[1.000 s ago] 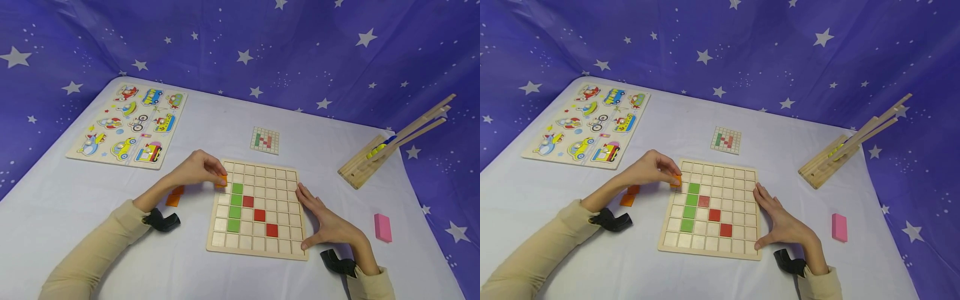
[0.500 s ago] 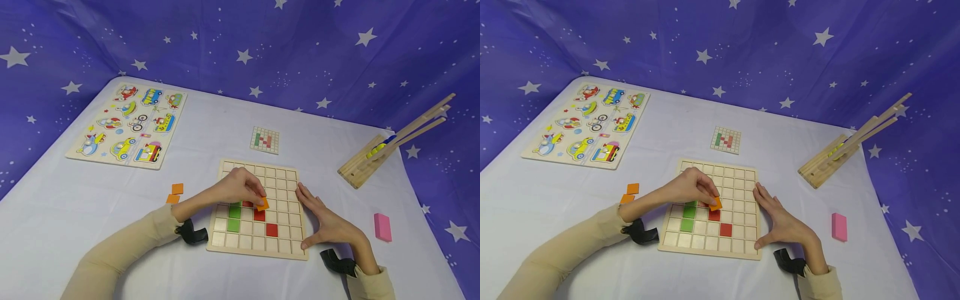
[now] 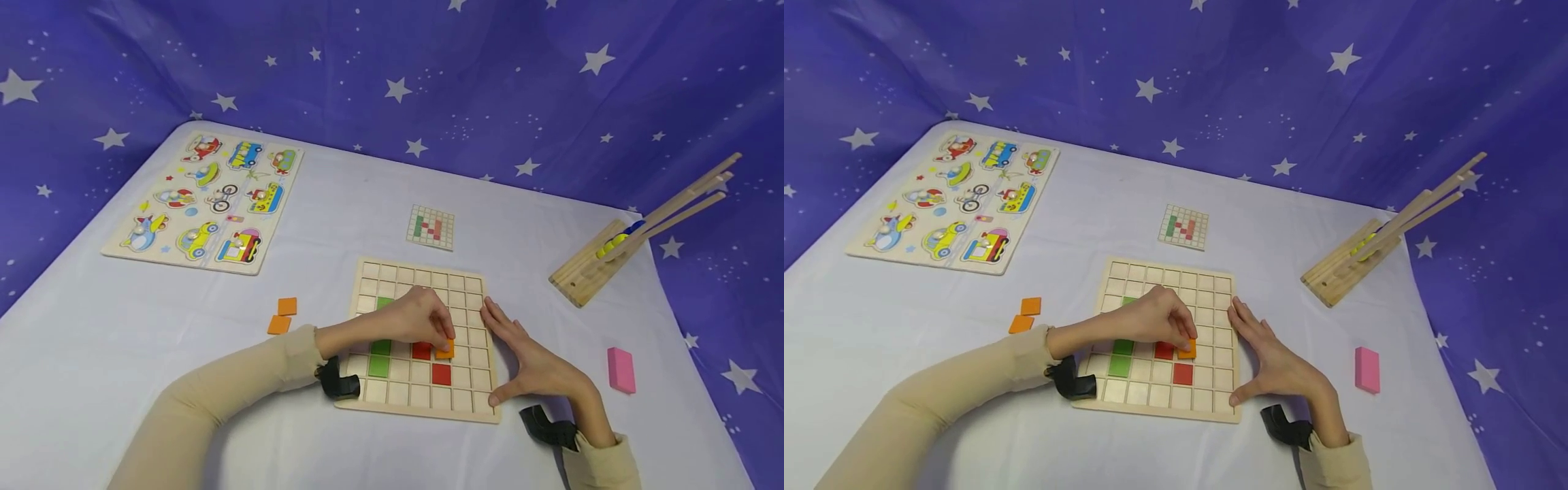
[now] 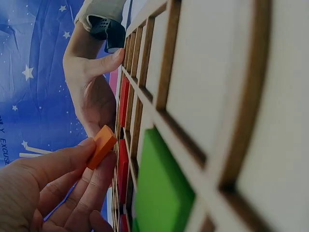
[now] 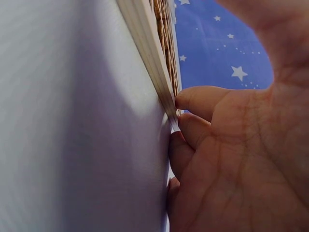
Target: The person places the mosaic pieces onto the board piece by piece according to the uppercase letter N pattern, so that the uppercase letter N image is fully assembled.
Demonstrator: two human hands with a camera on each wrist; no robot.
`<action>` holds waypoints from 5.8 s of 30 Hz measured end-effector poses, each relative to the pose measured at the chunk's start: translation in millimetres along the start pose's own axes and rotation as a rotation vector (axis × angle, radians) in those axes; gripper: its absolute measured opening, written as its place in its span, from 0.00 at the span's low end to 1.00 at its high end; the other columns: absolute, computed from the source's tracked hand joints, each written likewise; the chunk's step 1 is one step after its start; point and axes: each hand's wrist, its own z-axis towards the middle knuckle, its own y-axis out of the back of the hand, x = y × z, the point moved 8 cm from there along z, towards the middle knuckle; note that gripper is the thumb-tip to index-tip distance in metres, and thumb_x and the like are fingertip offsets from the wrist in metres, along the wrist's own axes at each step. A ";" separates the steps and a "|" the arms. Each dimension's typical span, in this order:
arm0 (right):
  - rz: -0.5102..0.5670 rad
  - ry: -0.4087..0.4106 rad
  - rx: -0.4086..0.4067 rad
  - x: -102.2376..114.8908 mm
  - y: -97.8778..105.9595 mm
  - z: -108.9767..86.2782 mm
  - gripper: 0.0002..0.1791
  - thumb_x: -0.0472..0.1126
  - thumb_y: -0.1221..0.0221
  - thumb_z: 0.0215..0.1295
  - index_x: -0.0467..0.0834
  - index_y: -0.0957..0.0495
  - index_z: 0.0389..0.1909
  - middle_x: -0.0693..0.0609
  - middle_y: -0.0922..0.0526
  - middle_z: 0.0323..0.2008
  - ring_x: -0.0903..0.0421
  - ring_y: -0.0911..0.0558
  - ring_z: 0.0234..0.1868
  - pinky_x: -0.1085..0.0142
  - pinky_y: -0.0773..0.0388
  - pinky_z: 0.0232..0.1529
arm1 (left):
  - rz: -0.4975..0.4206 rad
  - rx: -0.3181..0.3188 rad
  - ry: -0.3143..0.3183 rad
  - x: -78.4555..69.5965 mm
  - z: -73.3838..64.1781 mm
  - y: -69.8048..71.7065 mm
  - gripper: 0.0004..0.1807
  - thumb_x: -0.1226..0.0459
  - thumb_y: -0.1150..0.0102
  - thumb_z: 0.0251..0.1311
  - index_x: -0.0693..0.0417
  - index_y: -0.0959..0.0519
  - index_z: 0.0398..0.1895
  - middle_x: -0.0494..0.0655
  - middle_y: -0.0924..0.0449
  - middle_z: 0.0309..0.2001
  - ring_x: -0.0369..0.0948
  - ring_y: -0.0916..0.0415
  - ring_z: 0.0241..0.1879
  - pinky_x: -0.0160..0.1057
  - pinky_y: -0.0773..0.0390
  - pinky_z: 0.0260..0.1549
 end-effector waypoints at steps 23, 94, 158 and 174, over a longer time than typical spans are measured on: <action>0.024 -0.030 -0.002 -0.7 -0.4 0.6 0.75 0.55 0.21 0.31 0.45 0.61 0.77 0.47 0.69 0.77 0.47 0.67 0.77 0.75 0.77 0.71 | 0.155 0.015 -0.069 -5.9 0.6 -5.6 0.03 0.66 0.27 0.48 0.53 0.12 0.26 0.41 0.14 0.27 0.26 0.24 0.25 0.24 0.25 0.29; 0.029 -0.036 -0.005 -2.4 -2.0 1.3 0.77 0.56 0.21 0.28 0.46 0.61 0.77 0.48 0.70 0.77 0.50 0.68 0.78 0.83 0.77 0.66 | 0.263 -0.070 0.238 89.3 -154.4 136.6 0.11 0.71 0.29 0.41 0.50 0.17 0.29 0.39 0.20 0.28 0.38 0.27 0.33 0.33 0.28 0.36; 0.024 0.002 -0.006 -1.0 -1.4 0.4 0.75 0.54 0.21 0.31 0.43 0.61 0.76 0.43 0.69 0.77 0.63 0.69 0.76 0.87 0.76 0.63 | 0.021 -0.159 0.024 41.0 -75.9 103.2 0.10 0.69 0.29 0.48 0.58 0.14 0.36 0.45 0.13 0.31 0.36 0.18 0.30 0.34 0.19 0.34; 0.026 -0.003 -0.013 0.9 0.8 -0.3 0.74 0.55 0.22 0.33 0.42 0.60 0.76 0.42 0.69 0.77 0.55 0.68 0.77 0.81 0.77 0.67 | 0.018 -0.053 -0.083 0.0 -16.5 53.2 0.08 0.66 0.30 0.51 0.55 0.14 0.36 0.43 0.14 0.32 0.32 0.19 0.31 0.29 0.20 0.36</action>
